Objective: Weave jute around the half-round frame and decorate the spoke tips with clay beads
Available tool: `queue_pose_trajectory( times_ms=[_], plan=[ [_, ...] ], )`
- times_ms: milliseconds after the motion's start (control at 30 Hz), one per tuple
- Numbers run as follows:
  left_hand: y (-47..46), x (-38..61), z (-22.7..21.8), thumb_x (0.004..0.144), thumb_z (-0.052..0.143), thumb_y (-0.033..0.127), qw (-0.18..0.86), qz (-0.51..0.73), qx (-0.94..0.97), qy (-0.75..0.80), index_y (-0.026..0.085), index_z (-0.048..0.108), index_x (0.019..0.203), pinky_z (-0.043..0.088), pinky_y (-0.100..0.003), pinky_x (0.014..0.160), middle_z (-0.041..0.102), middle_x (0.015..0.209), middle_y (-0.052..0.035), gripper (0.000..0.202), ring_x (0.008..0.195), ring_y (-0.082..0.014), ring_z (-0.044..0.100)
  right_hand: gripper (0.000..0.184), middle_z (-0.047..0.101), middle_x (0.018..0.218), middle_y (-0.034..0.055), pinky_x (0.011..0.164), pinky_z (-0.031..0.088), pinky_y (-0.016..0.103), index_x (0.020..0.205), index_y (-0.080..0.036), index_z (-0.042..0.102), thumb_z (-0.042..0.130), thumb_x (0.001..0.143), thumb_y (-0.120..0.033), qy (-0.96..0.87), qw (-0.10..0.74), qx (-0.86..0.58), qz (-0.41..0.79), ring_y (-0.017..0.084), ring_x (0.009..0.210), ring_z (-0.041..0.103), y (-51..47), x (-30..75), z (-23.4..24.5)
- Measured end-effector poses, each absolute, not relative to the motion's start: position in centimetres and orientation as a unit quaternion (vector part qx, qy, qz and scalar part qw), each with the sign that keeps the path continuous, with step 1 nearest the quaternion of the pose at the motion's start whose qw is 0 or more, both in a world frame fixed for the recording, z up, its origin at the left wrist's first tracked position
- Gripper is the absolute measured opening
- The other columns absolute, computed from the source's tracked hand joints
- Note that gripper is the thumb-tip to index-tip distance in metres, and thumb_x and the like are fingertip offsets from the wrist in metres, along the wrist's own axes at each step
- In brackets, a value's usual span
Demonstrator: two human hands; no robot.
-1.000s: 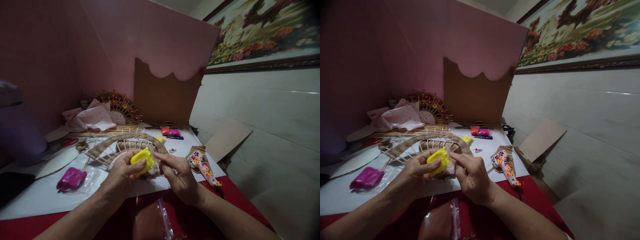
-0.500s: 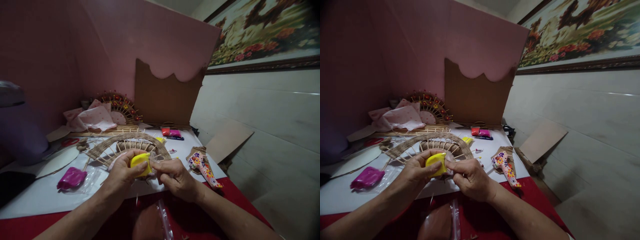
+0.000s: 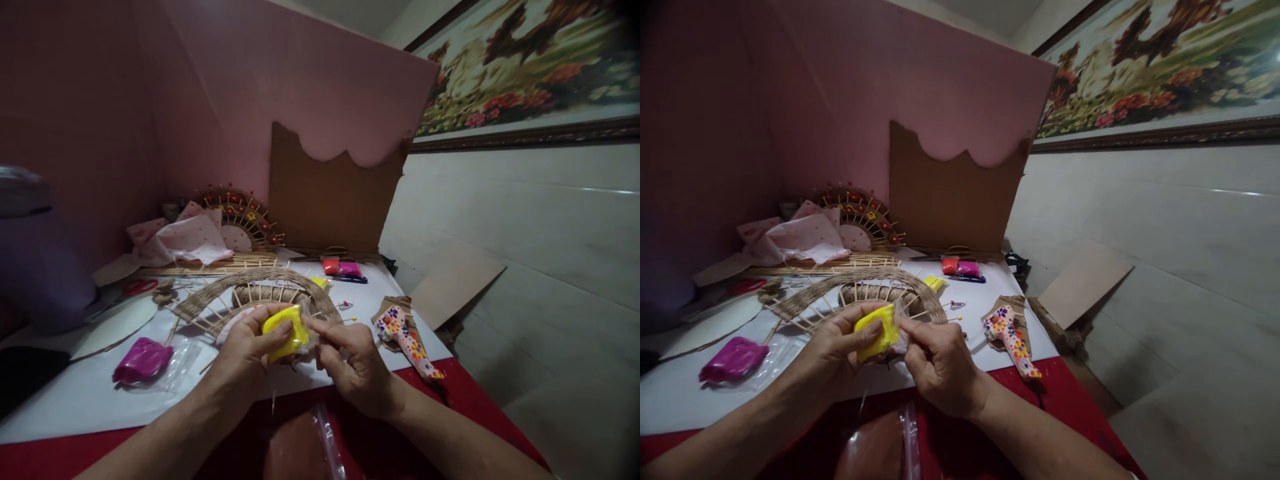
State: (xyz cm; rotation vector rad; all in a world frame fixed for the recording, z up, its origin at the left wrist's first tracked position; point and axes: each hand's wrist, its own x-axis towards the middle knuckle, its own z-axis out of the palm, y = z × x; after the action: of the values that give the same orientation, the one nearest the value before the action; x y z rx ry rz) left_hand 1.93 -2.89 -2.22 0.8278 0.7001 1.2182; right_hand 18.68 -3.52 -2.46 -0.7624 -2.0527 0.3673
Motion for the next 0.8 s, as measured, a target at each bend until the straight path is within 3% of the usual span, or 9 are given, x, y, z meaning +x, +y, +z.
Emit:
queue_pose_trajectory(
  times_ms=[167, 367, 800],
  plan=[
    [-2.95, 1.89, -2.35, 0.065, 0.074, 0.02, 0.69, 0.532, 0.38, 0.311, 0.014, 0.06, 0.091, 0.051, -0.024, 0.061, 0.068, 0.08, -0.0049, 0.031, 0.066, -0.014, 0.063, 0.045, 0.054, 0.053, -0.0029, 0.047, 0.041, 0.022, 0.124, -0.009, 0.053, 0.041, 0.08, -0.012, -0.821, 0.446, -0.315, 0.166, 0.009, 0.045, 0.046, -3.48, 18.83, -3.0],
    [-3.04, 1.94, -2.35, 0.064, 0.076, 0.024, 0.696, 0.512, 0.414, 0.286, 0.015, 0.062, 0.088, 0.041, -0.017, 0.042, 0.064, 0.069, -0.002, 0.03, 0.053, -0.0096, 0.056, 0.053, 0.053, 0.053, -0.0043, 0.047, 0.042, 0.021, 0.13, -0.012, 0.047, 0.04, 0.078, -0.01, -0.814, 0.447, -0.315, 0.196, 0.009, 0.045, 0.045, -3.44, 18.76, -2.92],
    [-2.79, 1.92, -2.62, 0.065, 0.075, 0.03, 0.687, 0.513, 0.429, 0.285, 0.014, 0.064, 0.087, 0.039, -0.018, 0.043, 0.066, 0.071, -0.0045, 0.029, 0.055, -0.0112, 0.058, 0.054, 0.057, 0.053, -0.0034, 0.05, 0.043, 0.021, 0.123, -0.016, 0.056, 0.042, 0.071, -0.007, -0.814, 0.421, -0.316, 0.246, 0.008, 0.046, 0.047, -2.81, 18.86, -3.14]
  ],
)
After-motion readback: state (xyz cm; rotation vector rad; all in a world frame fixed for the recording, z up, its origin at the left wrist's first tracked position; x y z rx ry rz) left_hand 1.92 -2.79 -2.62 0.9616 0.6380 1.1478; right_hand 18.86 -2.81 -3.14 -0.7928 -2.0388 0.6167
